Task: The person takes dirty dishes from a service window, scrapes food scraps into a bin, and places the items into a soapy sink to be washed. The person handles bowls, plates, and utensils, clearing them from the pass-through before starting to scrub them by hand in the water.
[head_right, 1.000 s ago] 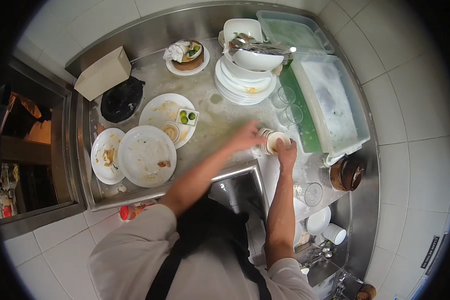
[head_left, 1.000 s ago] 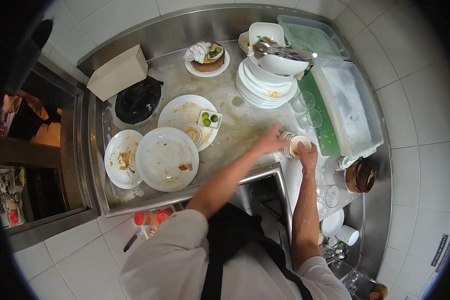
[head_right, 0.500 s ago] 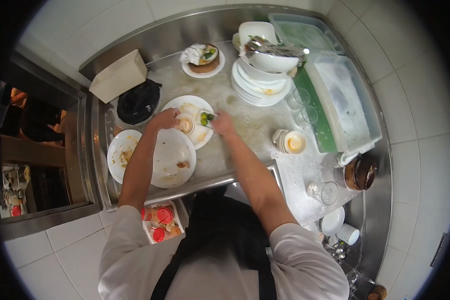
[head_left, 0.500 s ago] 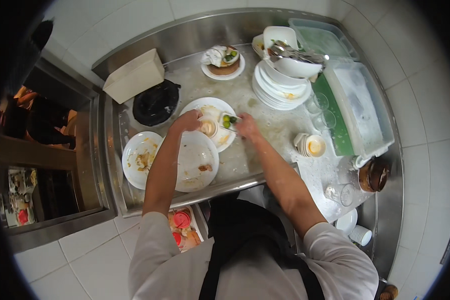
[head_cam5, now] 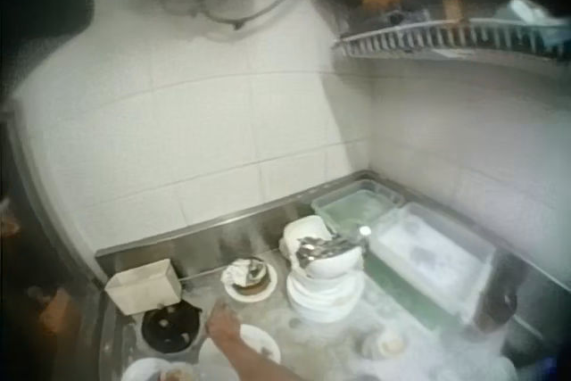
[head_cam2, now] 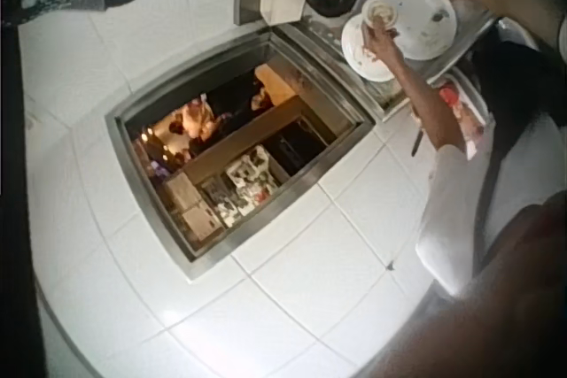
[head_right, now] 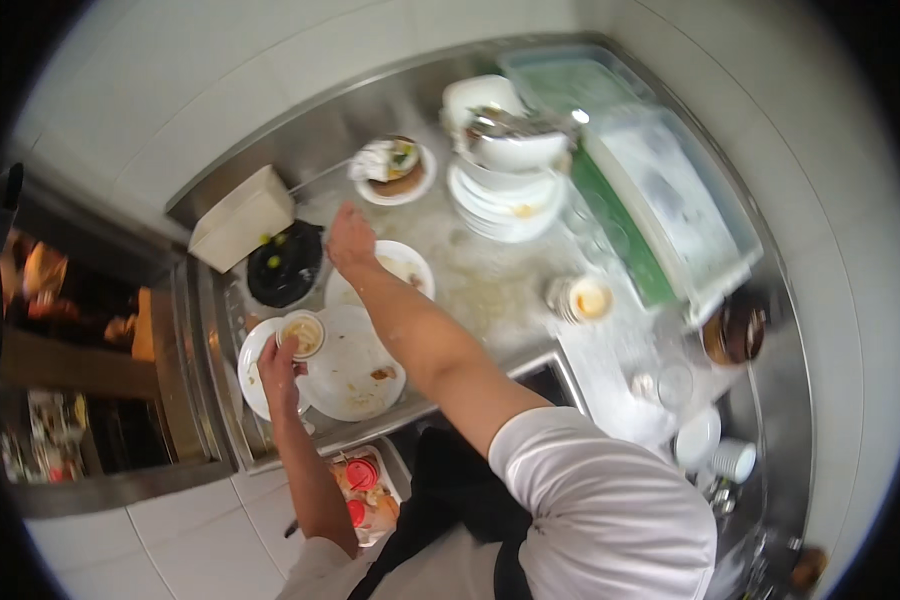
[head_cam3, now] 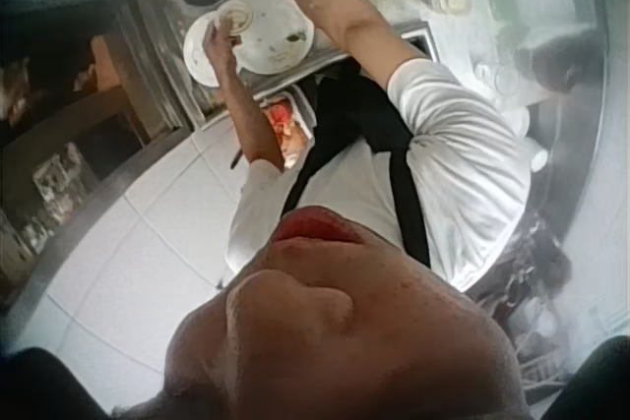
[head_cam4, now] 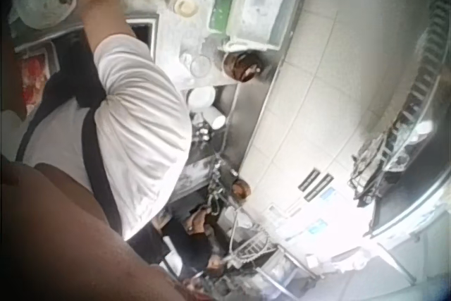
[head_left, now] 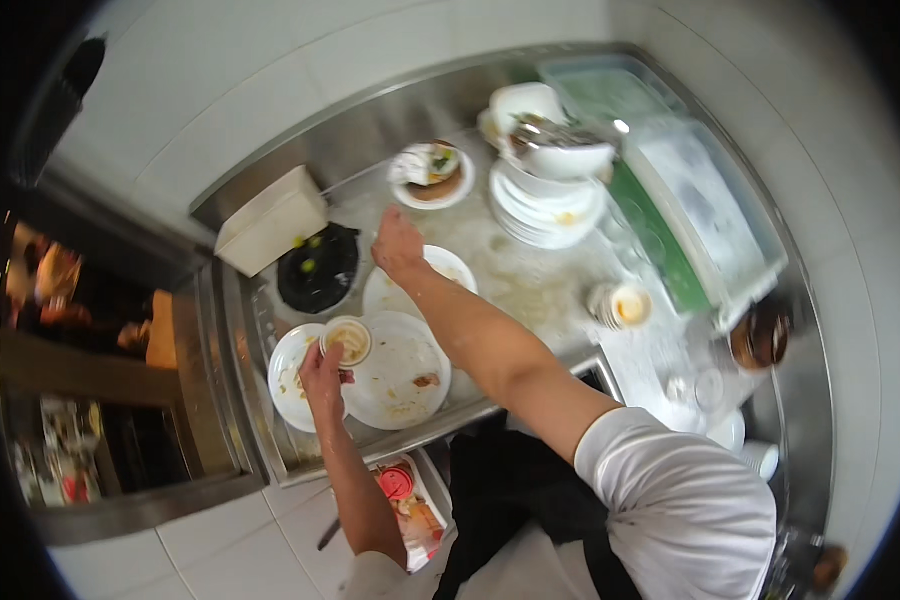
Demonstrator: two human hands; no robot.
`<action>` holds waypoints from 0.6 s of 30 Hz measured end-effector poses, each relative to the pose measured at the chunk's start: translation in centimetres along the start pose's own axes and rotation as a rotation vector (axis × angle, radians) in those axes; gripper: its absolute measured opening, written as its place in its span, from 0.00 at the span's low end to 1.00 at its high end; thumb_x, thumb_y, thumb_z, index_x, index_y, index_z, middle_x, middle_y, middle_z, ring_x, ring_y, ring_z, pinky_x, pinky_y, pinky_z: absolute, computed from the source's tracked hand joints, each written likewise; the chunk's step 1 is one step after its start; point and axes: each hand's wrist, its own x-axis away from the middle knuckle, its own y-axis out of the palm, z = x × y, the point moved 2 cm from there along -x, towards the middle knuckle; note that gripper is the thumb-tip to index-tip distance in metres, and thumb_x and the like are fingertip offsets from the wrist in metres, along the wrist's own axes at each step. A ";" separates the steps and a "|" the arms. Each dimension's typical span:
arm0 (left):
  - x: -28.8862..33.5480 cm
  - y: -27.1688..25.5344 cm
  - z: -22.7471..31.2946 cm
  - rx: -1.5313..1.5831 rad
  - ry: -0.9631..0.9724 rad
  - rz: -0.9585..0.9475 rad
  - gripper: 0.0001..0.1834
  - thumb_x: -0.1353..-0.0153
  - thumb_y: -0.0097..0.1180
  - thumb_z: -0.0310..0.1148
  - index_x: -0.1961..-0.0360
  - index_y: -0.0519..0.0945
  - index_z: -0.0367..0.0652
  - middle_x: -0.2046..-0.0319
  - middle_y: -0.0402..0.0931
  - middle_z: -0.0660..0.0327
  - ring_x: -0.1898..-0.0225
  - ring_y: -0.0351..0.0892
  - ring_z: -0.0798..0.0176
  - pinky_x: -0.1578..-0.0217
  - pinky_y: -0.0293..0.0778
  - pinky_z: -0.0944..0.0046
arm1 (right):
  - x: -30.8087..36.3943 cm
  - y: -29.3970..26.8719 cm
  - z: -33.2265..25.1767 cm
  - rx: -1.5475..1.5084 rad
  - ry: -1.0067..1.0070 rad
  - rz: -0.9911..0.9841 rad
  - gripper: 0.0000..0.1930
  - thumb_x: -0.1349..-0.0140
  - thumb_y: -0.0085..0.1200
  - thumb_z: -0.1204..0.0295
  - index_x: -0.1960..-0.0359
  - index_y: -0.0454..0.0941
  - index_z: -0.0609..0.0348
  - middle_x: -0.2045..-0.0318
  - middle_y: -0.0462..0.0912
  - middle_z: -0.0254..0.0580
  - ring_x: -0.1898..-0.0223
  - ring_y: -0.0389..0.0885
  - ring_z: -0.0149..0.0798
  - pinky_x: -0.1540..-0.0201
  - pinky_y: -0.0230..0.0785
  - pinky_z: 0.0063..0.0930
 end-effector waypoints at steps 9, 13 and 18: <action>12.1 24.7 -0.1 -0.035 0.178 -0.518 0.18 0.38 0.50 0.40 0.53 0.74 0.37 0.64 0.75 0.62 0.72 0.73 0.69 0.79 0.63 0.74 | 21.7 -25.1 17.2 -1.426 0.283 -0.194 0.15 0.42 0.60 0.68 0.57 0.69 0.52 0.63 0.76 0.34 0.62 0.75 0.28 0.68 0.71 0.24; 26.9 38.0 -1.3 -0.066 0.031 -1.058 0.22 0.33 0.43 0.43 0.48 0.72 0.36 0.58 0.75 0.56 0.68 0.76 0.66 0.77 0.68 0.71 | 36.4 -38.2 27.0 -1.072 0.240 0.425 0.18 0.45 0.61 0.74 0.55 0.68 0.55 0.60 0.76 0.36 0.59 0.76 0.29 0.65 0.74 0.26; 40.9 40.2 -0.6 -0.150 0.468 -1.728 0.20 0.35 0.49 0.29 0.43 0.68 0.34 0.53 0.74 0.54 0.65 0.78 0.65 0.64 0.75 0.68 | 55.7 -46.7 40.8 -1.131 0.749 1.019 0.22 0.44 0.58 0.72 0.48 0.67 0.56 0.56 0.77 0.38 0.59 0.80 0.34 0.69 0.79 0.30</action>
